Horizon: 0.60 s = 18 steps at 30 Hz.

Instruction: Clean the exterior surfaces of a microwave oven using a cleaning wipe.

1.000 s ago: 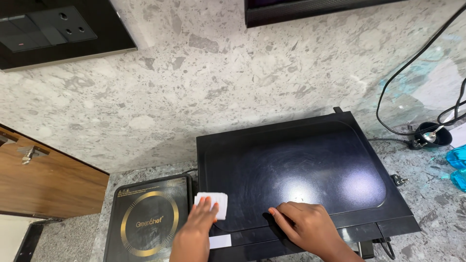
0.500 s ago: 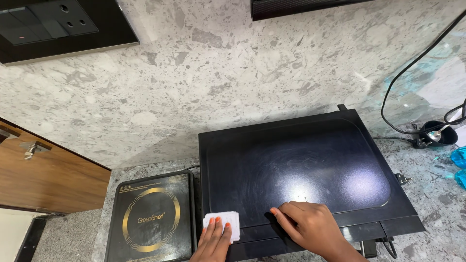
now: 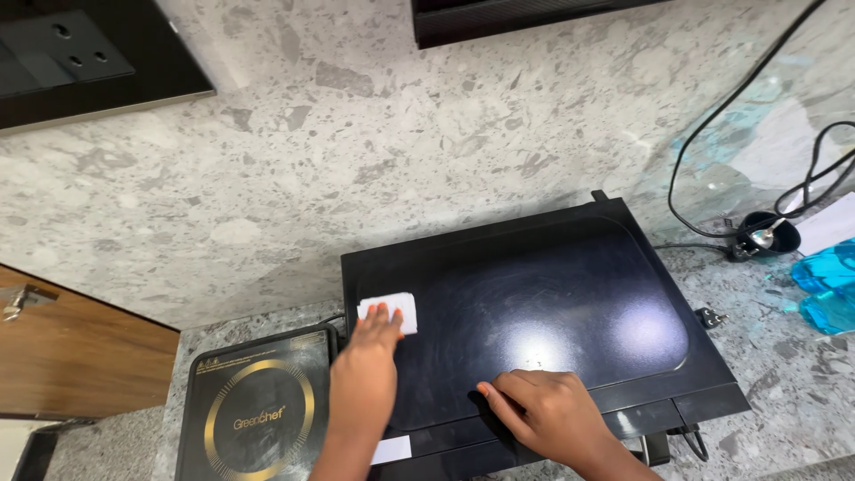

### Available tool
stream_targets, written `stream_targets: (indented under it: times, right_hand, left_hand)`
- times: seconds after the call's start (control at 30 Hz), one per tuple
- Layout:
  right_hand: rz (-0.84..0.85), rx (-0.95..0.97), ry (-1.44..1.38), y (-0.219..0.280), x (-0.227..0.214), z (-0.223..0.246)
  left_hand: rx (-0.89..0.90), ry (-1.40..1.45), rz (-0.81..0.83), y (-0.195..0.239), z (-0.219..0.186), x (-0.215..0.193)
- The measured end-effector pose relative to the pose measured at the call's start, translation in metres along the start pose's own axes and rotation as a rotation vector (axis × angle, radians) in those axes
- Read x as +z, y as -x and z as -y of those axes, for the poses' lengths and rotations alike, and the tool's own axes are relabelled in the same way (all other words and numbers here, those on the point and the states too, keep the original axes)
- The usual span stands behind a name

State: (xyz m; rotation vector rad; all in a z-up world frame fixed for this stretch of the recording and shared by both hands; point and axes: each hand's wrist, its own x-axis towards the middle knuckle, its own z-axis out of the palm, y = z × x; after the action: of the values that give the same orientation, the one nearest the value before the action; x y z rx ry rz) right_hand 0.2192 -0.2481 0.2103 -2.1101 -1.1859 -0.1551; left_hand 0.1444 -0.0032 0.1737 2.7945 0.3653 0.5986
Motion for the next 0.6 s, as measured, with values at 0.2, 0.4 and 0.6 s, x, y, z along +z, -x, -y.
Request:
stream_targets:
  times: [0.2, 0.4, 0.6]
  right_hand:
    - [0.004, -0.008, 0.004, 0.0, -0.001, 0.0]
    - [0.031, 0.022, -0.003, 0.0, 0.001, -0.002]
    - [0.027, 0.025, -0.007, 0.002, 0.001, -0.003]
  left_hand:
    - [-0.103, 0.006, 0.045, -0.055, 0.016, -0.004]
    - [-0.127, 0.004, -0.036, -0.074, 0.023, 0.0]
    - [-0.087, -0.014, -0.033, -0.052, 0.015, -0.006]
